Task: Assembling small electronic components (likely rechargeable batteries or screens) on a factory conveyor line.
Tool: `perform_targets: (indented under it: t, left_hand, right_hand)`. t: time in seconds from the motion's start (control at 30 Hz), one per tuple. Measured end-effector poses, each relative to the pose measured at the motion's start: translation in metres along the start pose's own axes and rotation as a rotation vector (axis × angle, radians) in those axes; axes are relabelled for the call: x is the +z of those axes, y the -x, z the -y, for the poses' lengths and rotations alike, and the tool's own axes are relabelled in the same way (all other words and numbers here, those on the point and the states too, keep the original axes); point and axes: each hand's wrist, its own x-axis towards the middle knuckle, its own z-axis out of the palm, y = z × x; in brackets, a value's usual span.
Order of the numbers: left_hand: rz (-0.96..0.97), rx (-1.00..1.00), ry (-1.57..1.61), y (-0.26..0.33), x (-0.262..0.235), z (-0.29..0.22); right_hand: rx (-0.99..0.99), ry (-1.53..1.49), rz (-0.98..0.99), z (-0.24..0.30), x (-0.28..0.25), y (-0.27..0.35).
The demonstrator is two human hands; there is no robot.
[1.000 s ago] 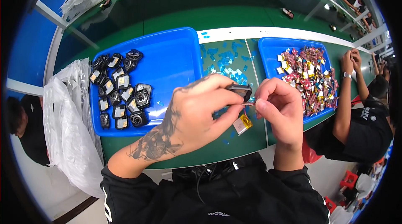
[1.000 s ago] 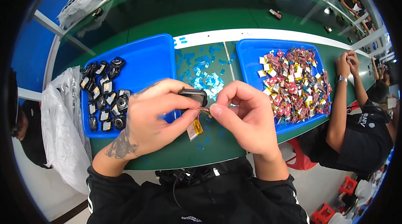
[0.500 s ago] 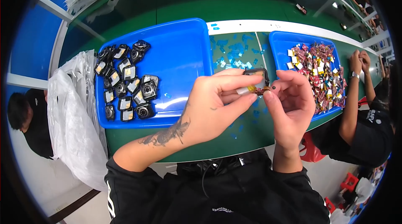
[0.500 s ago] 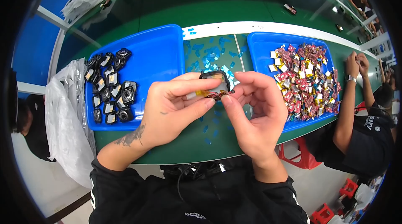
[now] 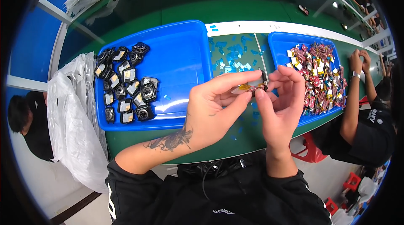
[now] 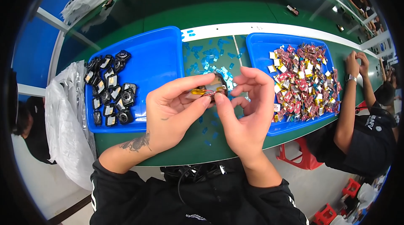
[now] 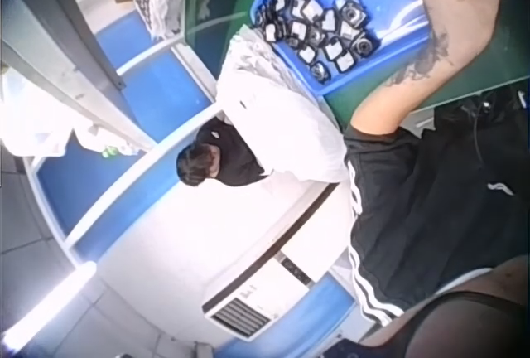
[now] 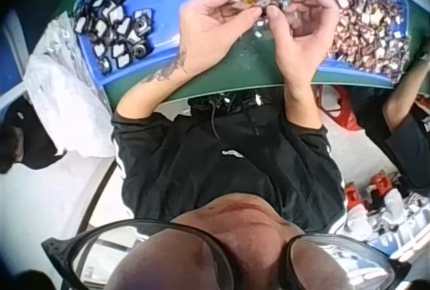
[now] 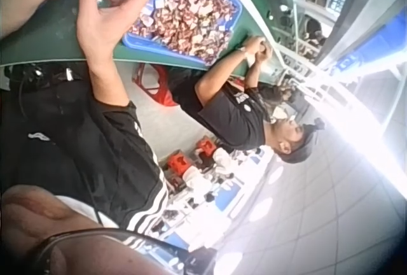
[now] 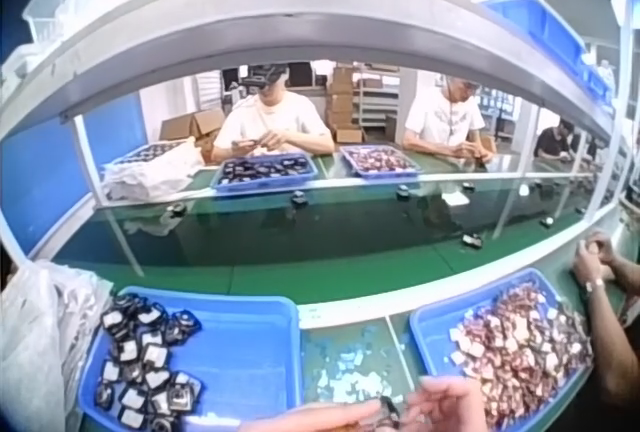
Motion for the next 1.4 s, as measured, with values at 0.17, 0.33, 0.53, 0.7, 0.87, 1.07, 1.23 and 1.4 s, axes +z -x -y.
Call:
perform_targets:
  t: [0.17,0.33,0.53,0.7,0.87,1.07,1.23,1.4]
  left_hand:
    - [-0.115,0.000,-0.136,0.000,-0.002,-0.004]
    - [-0.095,0.093,-0.416,-0.007,-0.020,-0.027]
    - [-0.112,0.270,-2.010,0.039,-0.120,-0.069]
    - [-0.150,-0.061,-2.075,0.055,-0.109,-0.060]
    - [-0.117,0.026,-2.067,0.048,-0.108,-0.054]
    - [-0.136,-0.125,-1.905,0.039,-0.113,-0.066]
    - [-0.186,-0.061,-1.278,0.018,-0.096,-0.086]
    - [-0.128,-0.177,-0.186,-0.016,-0.057,-0.072]
  right_hand:
    - [0.153,0.019,0.125,0.001,0.007,-0.006]
    - [-0.001,0.046,0.349,0.008,0.011,-0.061]
    - [0.318,0.407,0.461,-0.055,0.027,-0.227]
    - [0.109,0.706,0.290,-0.139,0.038,-0.255]
    - [0.054,0.737,0.226,-0.123,0.021,-0.256]
    - [-0.035,0.423,0.199,-0.069,-0.051,-0.266]
    - [-0.109,0.786,0.425,-0.023,-0.109,-0.224]
    - [-0.014,1.382,0.697,-0.028,-0.135,-0.180]
